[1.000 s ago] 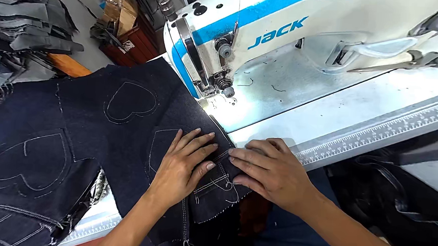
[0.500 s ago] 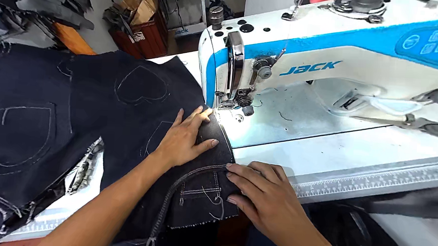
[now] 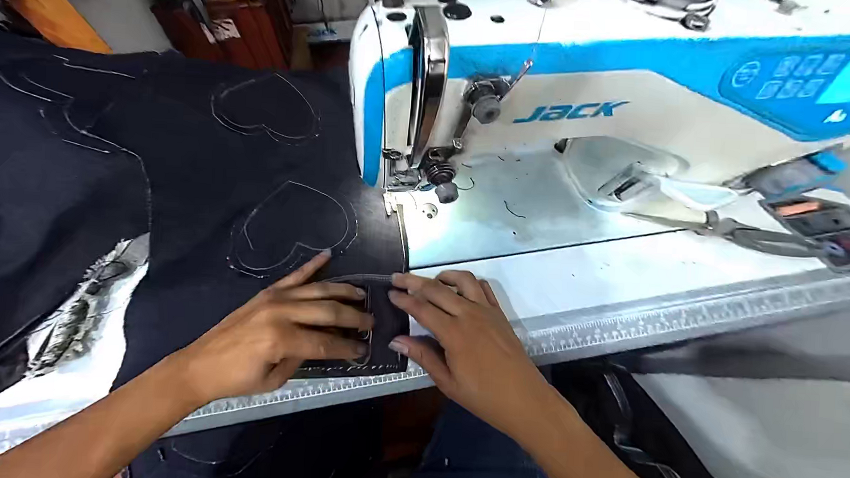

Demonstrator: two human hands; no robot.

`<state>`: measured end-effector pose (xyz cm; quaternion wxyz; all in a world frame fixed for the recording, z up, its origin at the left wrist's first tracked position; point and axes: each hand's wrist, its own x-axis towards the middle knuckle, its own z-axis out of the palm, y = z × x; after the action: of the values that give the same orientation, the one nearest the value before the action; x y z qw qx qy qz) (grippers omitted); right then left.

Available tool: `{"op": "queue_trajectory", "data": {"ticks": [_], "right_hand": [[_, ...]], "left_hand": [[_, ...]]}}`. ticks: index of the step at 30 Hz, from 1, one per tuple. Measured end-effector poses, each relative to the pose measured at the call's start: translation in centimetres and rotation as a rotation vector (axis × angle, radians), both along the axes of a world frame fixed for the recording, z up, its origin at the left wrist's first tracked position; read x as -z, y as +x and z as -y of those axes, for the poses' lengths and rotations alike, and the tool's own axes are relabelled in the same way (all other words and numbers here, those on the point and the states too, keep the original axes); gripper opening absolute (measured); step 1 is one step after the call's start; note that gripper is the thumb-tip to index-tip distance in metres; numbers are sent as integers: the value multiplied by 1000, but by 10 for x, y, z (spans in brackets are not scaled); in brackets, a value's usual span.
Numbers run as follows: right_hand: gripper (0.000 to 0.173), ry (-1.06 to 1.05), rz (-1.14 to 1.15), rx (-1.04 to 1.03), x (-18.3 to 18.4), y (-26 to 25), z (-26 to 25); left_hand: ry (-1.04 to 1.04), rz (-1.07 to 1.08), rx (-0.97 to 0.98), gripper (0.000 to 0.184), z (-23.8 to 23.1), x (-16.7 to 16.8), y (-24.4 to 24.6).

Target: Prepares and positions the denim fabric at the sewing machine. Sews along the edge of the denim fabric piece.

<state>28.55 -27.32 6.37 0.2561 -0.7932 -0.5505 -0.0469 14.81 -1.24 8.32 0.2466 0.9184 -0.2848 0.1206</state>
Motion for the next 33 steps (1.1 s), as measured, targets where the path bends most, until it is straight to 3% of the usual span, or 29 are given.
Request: {"op": "queue_trajectory", "data": {"ticks": [8,13,22,26,30,33], "right_hand": [[42,-23,37,-83,-14,44,-27],[40,44,98,-56,-5,50,-30],[61,-70,117,65,-8,53,-35],[57,-61,102,73,-9,50,-35],[50,21,77,56,-6,55,-29],[46,54,61,47,-5,54,-32]], "left_hand": [[248,7,-3,47,-16,-3,36],[275,3,-80,48,-20,-7,57],[289,25,-120,44,-54,-7,102],[309,20,-125,51,-64,-10,113],[498,-144,-166,69,-52,-35,108],[664,-165,-81,66,-62,-61,110]]}}
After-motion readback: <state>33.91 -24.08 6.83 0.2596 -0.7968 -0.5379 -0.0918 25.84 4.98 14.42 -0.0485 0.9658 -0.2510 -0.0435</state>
